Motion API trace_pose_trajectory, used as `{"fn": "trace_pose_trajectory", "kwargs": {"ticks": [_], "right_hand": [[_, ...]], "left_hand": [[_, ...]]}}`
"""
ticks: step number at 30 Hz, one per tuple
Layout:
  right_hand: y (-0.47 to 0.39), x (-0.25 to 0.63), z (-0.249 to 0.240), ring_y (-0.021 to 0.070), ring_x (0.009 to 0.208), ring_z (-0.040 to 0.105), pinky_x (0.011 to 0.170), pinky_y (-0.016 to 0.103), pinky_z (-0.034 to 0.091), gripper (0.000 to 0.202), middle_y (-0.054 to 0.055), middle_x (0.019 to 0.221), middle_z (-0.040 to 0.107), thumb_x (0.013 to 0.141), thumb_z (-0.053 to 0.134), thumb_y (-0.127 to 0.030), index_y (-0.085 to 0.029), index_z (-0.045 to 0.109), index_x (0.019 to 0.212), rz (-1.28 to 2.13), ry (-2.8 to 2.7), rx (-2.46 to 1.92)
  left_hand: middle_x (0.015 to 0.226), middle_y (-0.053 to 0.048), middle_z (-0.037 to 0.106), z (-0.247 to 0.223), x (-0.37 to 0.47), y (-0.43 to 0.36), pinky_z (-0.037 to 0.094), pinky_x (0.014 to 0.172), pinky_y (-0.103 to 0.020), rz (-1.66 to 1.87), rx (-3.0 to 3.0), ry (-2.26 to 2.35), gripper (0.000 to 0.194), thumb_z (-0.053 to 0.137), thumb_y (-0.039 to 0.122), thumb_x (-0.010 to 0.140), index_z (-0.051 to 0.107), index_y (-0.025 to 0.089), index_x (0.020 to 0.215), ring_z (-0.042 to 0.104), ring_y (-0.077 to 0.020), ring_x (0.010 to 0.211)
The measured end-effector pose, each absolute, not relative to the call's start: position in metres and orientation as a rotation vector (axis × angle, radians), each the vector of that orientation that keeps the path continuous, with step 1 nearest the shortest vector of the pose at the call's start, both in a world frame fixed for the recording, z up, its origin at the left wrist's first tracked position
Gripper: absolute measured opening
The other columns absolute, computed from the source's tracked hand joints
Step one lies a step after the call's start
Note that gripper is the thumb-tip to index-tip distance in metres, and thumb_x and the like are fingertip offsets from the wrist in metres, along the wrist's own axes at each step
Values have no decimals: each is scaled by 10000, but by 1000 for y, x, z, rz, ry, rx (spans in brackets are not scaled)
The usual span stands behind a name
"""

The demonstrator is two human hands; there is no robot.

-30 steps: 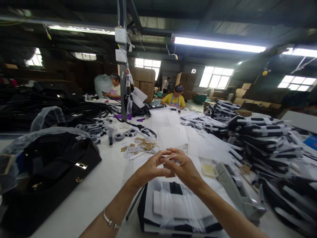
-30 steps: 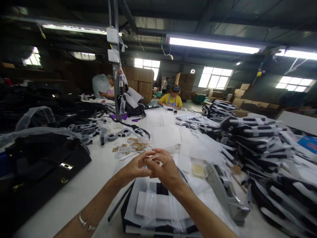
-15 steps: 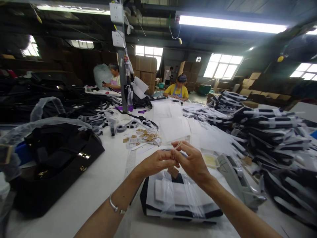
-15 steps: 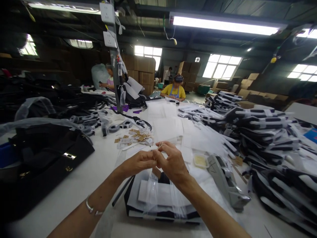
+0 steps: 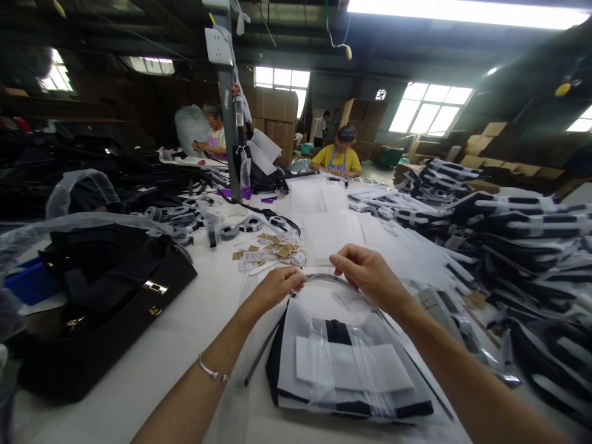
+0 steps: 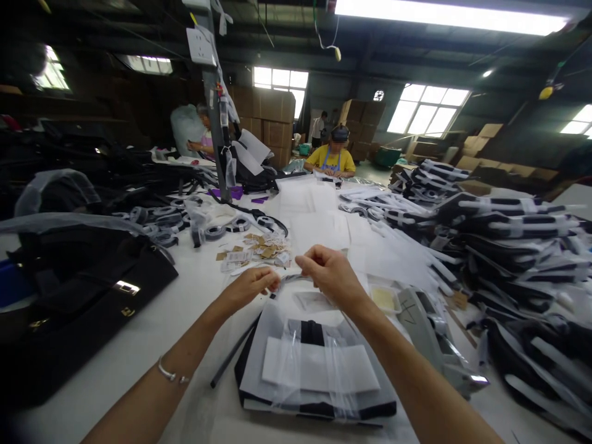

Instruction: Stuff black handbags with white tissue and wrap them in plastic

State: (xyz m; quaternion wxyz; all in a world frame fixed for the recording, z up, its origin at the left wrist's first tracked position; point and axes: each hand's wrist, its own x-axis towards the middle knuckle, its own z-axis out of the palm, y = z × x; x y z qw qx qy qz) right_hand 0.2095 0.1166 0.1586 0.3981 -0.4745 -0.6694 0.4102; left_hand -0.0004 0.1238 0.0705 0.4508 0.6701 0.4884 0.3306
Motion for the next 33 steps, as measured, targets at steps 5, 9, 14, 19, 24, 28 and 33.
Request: {"fn": "trace_pose_trajectory", "kwargs": {"ticks": [5, 9, 14, 19, 24, 28, 33], "right_hand": [[160, 206, 93, 59, 355, 386, 375, 195, 241, 106, -29, 492, 593, 703, 648, -211, -183, 609, 608, 1315, -2003, -1652], [179, 189, 35, 81, 313, 388, 359, 211, 261, 141, -13, 406, 556, 639, 606, -154, -173, 580, 502, 1665, -1985, -1667], [187, 174, 7, 99, 398, 481, 430, 207, 389, 42, -25, 468, 574, 595, 585, -174, -171, 619, 571, 2076, -1835, -1450], [195, 176, 0, 78, 487, 521, 533, 197, 444, 143, -34, 608, 612, 581, 617, -178, -162, 629, 722, 2358, -1621, -1236], [196, 176, -4, 65, 516, 501, 556, 193, 413, 135, -42, 657, 604, 607, 667, -189, -160, 607, 724, 2419, -1520, -1170], [192, 176, -4, 77, 492, 488, 519, 202, 385, 151, -46, 607, 585, 633, 706, -228, -163, 615, 735, 2409, -1528, -1191], [187, 182, -9, 87, 492, 486, 493, 212, 356, 323, -50, 597, 578, 610, 819, -326, -167, 628, 818, 2144, -1390, -1291]], "left_hand": [[591, -48, 617, -1, -18, 140, 425, 759, -344, 651, 1649, 1472, 176, 578, 218, 729, 602, 201, 555, 620, -241, 728], [725, -47, 682, -27, -14, 143, 427, 760, -314, 649, 1663, 1419, 140, 541, 184, 729, 672, 203, 683, 622, -225, 783], [814, -22, 683, -35, -5, 137, 454, 678, -272, 757, 1616, 1303, 224, 520, 251, 804, 680, 192, 950, 618, -185, 721], [934, -41, 602, -40, 0, 130, 432, 784, -291, 987, 1604, 1410, 205, 522, 268, 850, 641, 220, 1010, 577, -193, 850], [869, -37, 563, -40, -5, 131, 390, 826, -297, 1016, 1686, 1400, 119, 537, 246, 851, 631, 243, 778, 530, -200, 851], [847, -40, 553, -37, -9, 129, 378, 847, -315, 1043, 1646, 1445, 91, 549, 206, 819, 578, 236, 738, 518, -214, 862], [771, -12, 547, -33, -12, 133, 396, 786, -317, 1120, 1413, 1475, 79, 528, 198, 774, 521, 224, 700, 512, -194, 787]]}}
